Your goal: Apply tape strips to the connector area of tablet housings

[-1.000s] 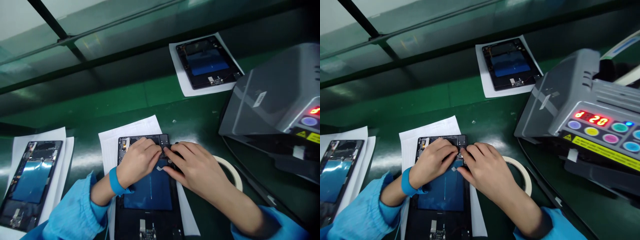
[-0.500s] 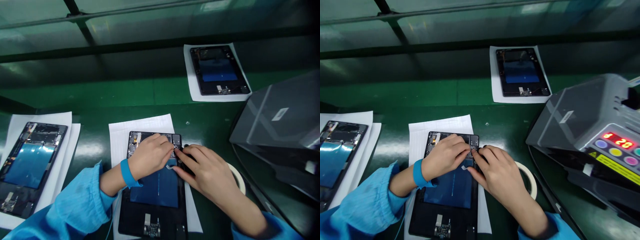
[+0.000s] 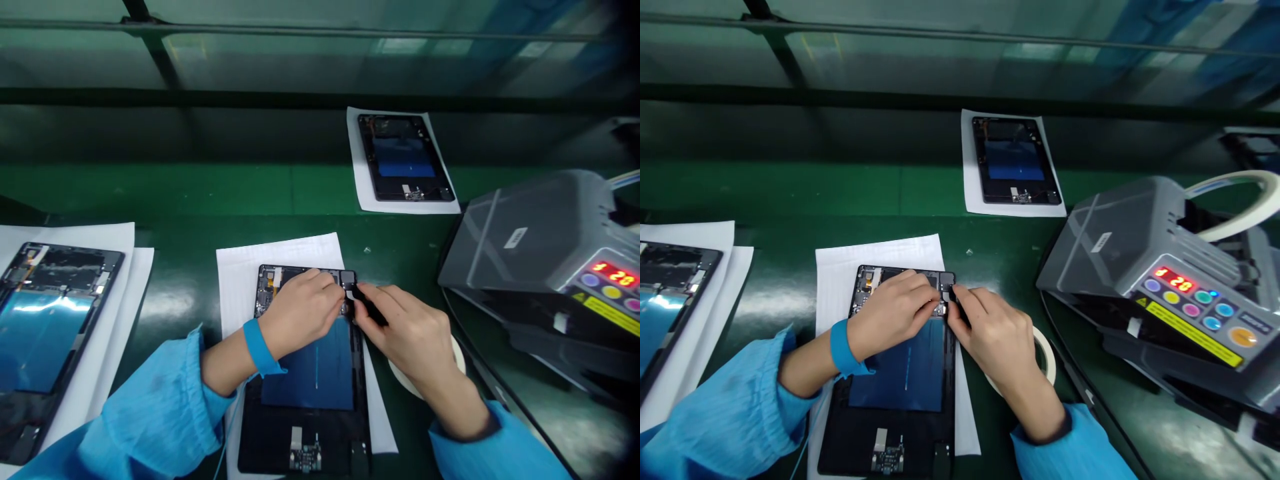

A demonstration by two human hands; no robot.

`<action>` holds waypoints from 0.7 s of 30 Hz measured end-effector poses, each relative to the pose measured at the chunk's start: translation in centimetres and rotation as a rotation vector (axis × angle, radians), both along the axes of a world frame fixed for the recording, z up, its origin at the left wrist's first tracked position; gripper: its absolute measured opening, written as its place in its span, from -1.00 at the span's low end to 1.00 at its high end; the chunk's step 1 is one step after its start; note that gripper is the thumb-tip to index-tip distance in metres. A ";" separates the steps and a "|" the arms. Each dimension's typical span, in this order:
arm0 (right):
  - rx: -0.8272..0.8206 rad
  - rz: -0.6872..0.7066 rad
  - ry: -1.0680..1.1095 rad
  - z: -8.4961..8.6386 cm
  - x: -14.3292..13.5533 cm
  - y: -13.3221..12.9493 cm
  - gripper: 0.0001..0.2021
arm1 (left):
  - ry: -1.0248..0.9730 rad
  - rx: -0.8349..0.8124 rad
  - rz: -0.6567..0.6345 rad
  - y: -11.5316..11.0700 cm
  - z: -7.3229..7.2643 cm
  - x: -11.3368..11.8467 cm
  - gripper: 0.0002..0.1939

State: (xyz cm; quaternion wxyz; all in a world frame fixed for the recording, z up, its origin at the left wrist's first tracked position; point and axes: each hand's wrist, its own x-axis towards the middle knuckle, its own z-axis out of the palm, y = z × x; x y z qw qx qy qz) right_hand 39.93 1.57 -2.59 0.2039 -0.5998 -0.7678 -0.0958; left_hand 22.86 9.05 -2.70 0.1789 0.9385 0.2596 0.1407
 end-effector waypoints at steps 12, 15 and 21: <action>-0.018 -0.014 -0.058 0.1 -0.3 0.0 -0.85 | 0.000 -0.002 0.009 0.0 0.0 0.0 -0.81; -0.017 -0.020 -0.075 0.0 -0.3 0.0 -0.85 | -0.010 0.005 0.010 0.0 0.0 0.0 -0.80; -0.017 -0.015 -0.101 0.1 -0.3 0.1 -0.85 | -0.027 0.033 0.005 0.0 0.1 0.1 -0.81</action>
